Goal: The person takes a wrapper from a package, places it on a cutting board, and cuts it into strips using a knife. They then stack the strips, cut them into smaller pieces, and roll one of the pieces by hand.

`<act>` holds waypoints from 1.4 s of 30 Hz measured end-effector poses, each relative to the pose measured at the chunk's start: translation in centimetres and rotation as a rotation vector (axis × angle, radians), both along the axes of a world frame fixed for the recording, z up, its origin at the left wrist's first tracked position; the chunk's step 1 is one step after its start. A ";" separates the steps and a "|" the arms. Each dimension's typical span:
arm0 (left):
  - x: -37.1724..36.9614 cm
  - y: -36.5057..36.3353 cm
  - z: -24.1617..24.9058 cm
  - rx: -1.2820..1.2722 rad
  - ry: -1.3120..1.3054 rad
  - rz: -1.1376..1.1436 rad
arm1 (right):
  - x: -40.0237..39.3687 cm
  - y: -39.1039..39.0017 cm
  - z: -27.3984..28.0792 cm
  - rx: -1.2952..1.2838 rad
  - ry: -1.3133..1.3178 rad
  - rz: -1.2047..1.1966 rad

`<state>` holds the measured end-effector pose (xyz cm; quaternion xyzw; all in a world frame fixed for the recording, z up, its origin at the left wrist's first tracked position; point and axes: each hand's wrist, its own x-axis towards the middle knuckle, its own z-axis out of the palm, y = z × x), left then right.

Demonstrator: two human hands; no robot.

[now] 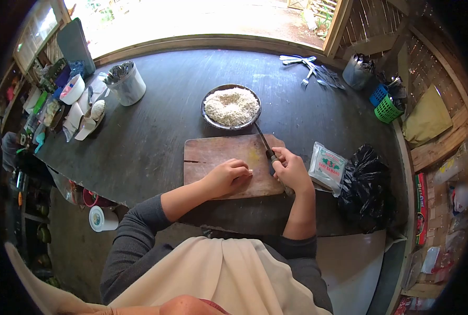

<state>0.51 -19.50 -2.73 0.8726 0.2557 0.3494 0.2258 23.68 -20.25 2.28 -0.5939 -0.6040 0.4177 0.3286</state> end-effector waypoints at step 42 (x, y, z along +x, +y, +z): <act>-5.0 -0.2 4.9 -0.310 0.530 0.108 | 1.2 -15.0 0.9 -0.107 0.056 -0.010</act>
